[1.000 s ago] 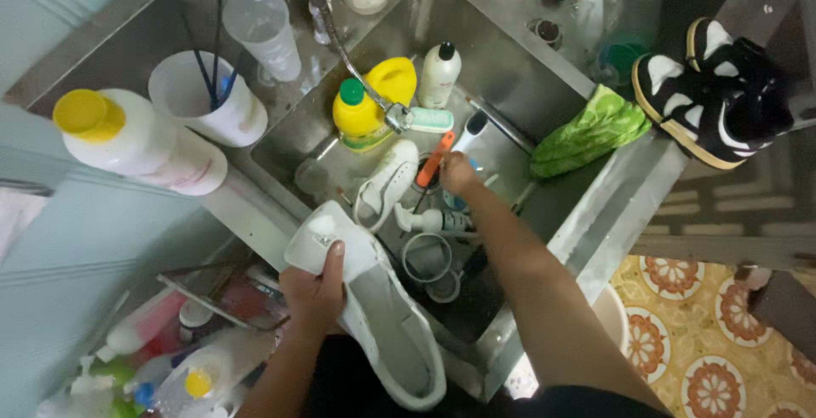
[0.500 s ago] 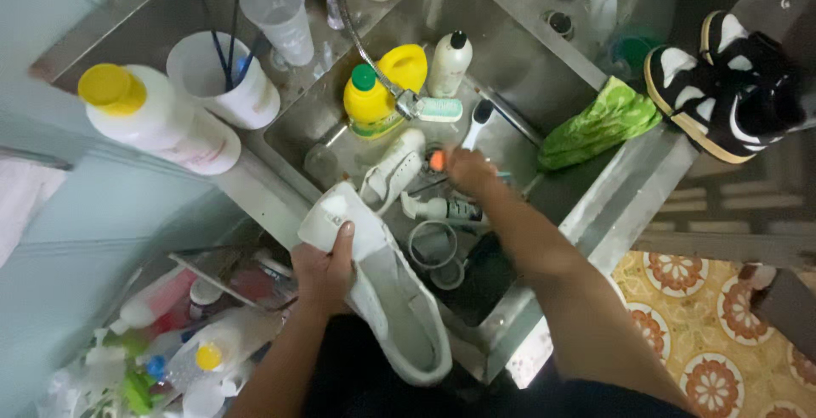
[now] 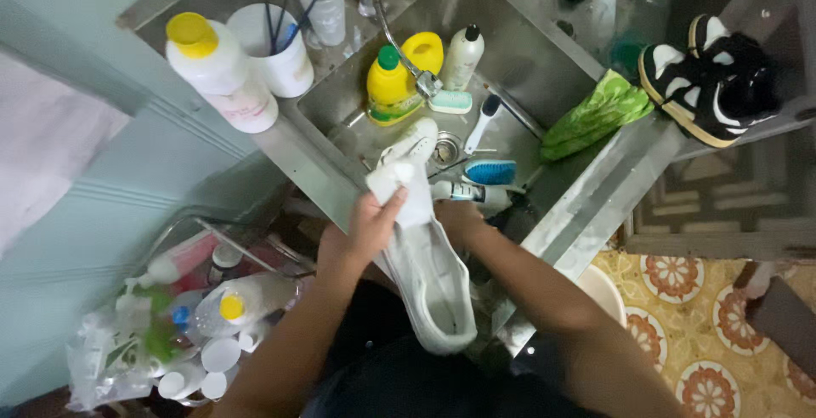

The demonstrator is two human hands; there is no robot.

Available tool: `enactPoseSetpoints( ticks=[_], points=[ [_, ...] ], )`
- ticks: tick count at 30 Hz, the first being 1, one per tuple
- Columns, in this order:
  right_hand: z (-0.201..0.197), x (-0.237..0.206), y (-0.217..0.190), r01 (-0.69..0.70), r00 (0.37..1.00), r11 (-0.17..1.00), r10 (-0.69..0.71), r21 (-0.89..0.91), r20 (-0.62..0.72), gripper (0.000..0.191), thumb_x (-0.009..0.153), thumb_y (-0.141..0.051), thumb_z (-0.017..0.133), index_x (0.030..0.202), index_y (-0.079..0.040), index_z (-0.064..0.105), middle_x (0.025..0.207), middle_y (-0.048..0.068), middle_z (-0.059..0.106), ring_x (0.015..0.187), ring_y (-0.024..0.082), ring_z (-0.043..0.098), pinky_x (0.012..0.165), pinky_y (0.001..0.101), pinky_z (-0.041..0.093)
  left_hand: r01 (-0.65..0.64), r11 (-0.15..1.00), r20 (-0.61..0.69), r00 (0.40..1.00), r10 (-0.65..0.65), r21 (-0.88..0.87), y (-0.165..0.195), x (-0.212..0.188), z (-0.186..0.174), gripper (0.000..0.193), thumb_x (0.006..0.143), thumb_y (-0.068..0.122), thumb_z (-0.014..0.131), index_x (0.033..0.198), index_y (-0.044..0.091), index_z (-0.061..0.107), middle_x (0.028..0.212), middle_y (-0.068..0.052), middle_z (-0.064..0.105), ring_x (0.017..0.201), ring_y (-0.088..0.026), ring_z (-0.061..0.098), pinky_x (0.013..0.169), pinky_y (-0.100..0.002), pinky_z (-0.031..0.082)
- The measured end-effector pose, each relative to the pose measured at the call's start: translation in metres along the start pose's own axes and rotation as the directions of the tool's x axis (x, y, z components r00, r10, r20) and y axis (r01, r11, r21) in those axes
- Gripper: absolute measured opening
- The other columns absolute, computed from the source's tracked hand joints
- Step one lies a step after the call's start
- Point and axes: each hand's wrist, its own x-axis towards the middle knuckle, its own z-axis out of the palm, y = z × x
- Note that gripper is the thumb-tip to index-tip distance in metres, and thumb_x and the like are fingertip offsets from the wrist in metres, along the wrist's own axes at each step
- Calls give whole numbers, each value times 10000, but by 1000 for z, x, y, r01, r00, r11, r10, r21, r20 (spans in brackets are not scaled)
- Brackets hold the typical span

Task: The person washes white sneakers at a stainless steel sink. They scrub the shoes with a blue sponge, rinse them under the tap, wipe the uppers with a white pad, and finish scrubbing with an orange brush.

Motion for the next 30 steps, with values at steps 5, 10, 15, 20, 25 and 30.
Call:
enactPoseSetpoints(
  ticks=[5,10,15,20,25,30],
  points=[
    [-11,10,-10,41,997,999,-40,-10,73,377,971,-332,573,1253,-96,655,1170,169,733,1055,336,715,900,450,563,153,984,45,987,-157,88,0,-23,22,342,1003,289,664,1107,-28,741,924,-18,737,828,-71,644,749,-295,546],
    [-4,-38,26,62,962,990,-26,126,-272,415,919,-286,634,1265,-57,633,1165,194,723,1046,338,710,892,446,558,162,954,10,985,-170,254,36,-38,44,340,969,319,663,1107,20,748,887,-37,775,808,-117,718,731,-313,565],
    [3,-106,54,201,640,921,133,332,-757,466,899,-166,619,1339,-19,577,1182,251,698,1027,381,691,875,455,539,49,872,28,997,-72,487,68,-31,67,371,943,367,657,1145,64,727,932,-138,781,884,-285,777,765,-382,578],
    [2,-163,44,375,402,740,413,559,-817,314,1041,-215,581,1277,-16,520,1083,195,700,991,342,709,850,411,536,-14,821,97,994,-51,571,70,-29,91,366,962,354,637,1172,61,701,1007,-173,760,964,-382,721,804,-427,551],
    [10,-180,16,297,237,840,396,454,-887,175,1008,-216,614,975,-56,550,850,161,644,765,359,654,679,443,495,-45,871,177,983,-48,489,68,-40,114,323,952,270,617,1153,35,712,989,-197,762,948,-372,745,826,-410,565],
    [4,-171,11,221,15,883,422,415,-907,186,1012,-179,630,887,-66,552,741,137,617,704,352,630,643,458,486,-32,881,276,954,-113,472,77,-60,126,257,992,192,591,1170,19,657,997,-192,732,942,-357,714,823,-396,534]
  ],
)
